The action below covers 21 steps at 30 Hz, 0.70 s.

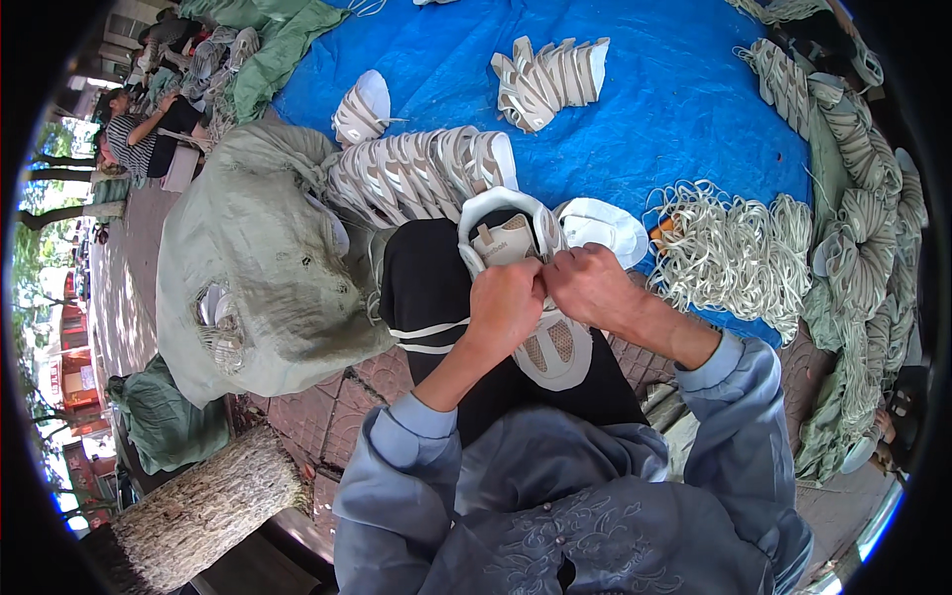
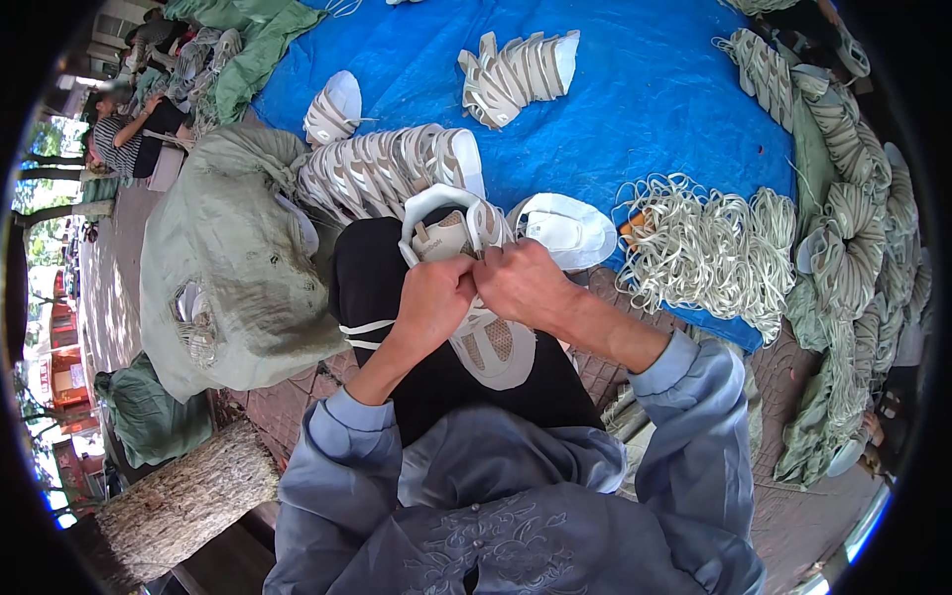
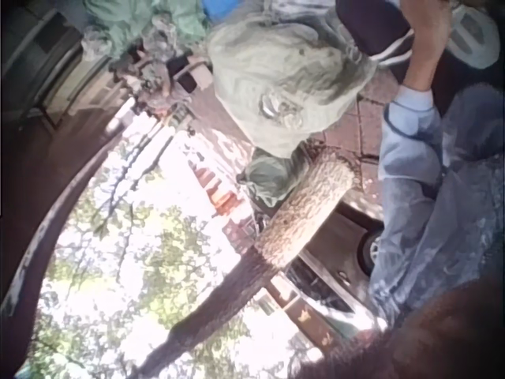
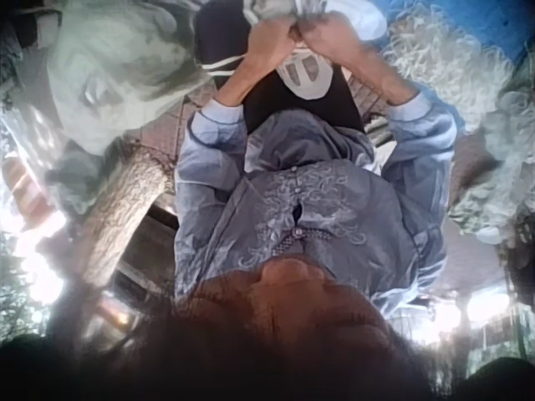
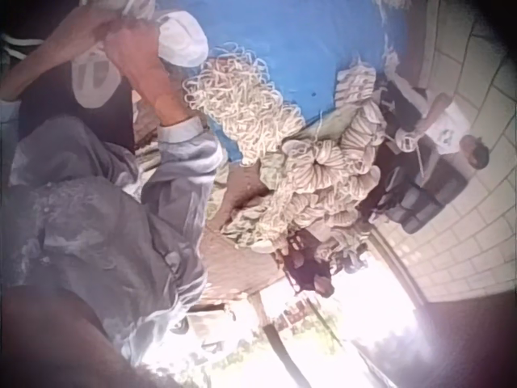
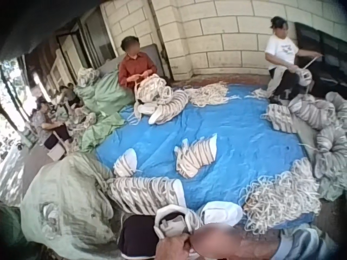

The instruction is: The person threads white shoelaces through the eyelets of a white sneaker, pulling the laces tight and arranging them. The person works on one shoe at a time, handling the laces and the shoe directly with their hands.

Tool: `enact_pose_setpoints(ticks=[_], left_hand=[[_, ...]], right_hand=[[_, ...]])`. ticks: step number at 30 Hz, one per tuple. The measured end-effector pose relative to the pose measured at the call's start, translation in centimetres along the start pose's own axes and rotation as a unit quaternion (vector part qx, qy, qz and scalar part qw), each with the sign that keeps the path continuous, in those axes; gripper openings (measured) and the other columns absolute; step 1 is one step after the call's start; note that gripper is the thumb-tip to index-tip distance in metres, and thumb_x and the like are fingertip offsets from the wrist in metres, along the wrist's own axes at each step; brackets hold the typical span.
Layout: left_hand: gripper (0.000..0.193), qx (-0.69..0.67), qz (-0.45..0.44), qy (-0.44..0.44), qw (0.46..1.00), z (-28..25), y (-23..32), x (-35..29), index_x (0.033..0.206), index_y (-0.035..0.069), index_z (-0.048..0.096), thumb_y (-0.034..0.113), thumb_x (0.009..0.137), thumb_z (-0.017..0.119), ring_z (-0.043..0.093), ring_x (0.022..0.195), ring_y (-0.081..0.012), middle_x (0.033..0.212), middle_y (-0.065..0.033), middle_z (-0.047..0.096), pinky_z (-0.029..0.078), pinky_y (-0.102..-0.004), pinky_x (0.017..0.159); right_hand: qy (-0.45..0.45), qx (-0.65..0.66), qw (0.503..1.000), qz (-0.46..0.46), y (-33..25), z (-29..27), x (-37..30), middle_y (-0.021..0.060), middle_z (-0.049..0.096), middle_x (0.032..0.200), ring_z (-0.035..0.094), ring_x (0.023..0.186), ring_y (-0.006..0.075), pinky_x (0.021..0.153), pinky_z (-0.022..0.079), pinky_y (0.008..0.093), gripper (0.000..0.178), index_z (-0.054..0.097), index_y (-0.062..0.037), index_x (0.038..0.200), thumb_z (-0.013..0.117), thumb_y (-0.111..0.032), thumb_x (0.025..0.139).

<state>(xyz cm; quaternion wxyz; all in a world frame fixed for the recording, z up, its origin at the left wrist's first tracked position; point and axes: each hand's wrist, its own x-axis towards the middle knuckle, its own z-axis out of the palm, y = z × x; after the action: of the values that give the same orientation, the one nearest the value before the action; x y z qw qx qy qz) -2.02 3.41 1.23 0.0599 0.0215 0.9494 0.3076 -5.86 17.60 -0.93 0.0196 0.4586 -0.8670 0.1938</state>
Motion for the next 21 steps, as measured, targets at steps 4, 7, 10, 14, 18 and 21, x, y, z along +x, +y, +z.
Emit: enact_pose_setpoints(ticks=[4,7,10,14,18,21], left_hand=[[0.011,0.006,0.007,-0.055,0.998,0.4,-0.4,0.7,0.071,0.003,0.061,0.01,0.072,0.052,0.057,0.063,-0.0353,0.065,-0.0182,0.057,0.045,-0.0422,0.059],[0.012,0.033,0.026,-0.105,0.994,0.6,-1.1,2.0,0.07,0.001,0.06,0.011,0.07,0.054,0.056,0.063,-0.0352,0.065,-0.0183,0.056,0.045,-0.0412,0.059],[0.012,0.021,0.059,-0.146,0.987,-0.6,-2.4,1.8,0.07,0.001,0.06,0.012,0.071,0.056,0.057,0.057,-0.0303,0.063,-0.0162,0.057,0.045,-0.0363,0.054],[0.011,-0.181,-0.164,-0.288,0.926,-6.7,-1.4,-1.0,0.073,-0.001,0.059,0.009,0.076,0.054,0.052,0.045,-0.017,0.057,-0.0096,0.056,0.039,-0.0262,0.044],[0.009,-0.577,-0.095,-0.169,0.793,-12.5,-2.1,-5.8,0.083,-0.001,0.055,0.008,0.083,0.052,0.045,0.044,-0.0097,0.06,-0.0056,0.053,0.034,-0.0199,0.041],[0.014,-0.698,-0.015,-0.124,0.705,-12.7,-0.7,-8.1,0.083,-0.001,0.055,0.012,0.083,0.056,0.048,0.047,-0.0118,0.066,-0.0083,0.055,0.037,-0.0206,0.041]], right_hand=[[0.024,0.232,0.97,0.072,2.6,0.9,-0.9,0.008,0.054,0.063,0.057,0.057,0.0259,0.051,0.045,0.0324,0.005,0.056,-0.0056,0.065,0.06,-0.007,0.063],[0.035,0.288,0.952,0.102,2.7,1.2,-0.8,0.0068,0.054,0.064,0.056,0.061,0.0245,0.055,0.044,0.033,0.011,0.056,-0.0072,0.068,0.064,-0.007,0.061],[0.021,0.324,0.941,0.1,1.7,0.5,-0.1,0.0056,0.053,0.067,0.055,0.065,0.0235,0.058,0.043,0.0334,0.015,0.054,-0.007,0.07,0.064,-0.006,0.06],[-0.003,0.351,0.932,0.086,1.6,0.7,0.1,0.0041,0.053,0.068,0.053,0.068,0.0226,0.06,0.043,0.033,0.016,0.052,-0.0066,0.072,0.064,-0.006,0.061],[0.115,0.242,0.962,-0.049,1.4,0.1,-0.3,0.0039,0.051,0.068,0.052,0.066,0.0225,0.06,0.044,0.0337,0.017,0.057,-0.0073,0.075,0.066,-0.009,0.061],[0.128,0.268,0.953,-0.059,-4.3,-2.0,0.9,0.0035,0.05,0.062,0.052,0.062,0.0223,0.056,0.044,0.0329,0.013,0.058,-0.0081,0.072,0.065,-0.01,0.061]])
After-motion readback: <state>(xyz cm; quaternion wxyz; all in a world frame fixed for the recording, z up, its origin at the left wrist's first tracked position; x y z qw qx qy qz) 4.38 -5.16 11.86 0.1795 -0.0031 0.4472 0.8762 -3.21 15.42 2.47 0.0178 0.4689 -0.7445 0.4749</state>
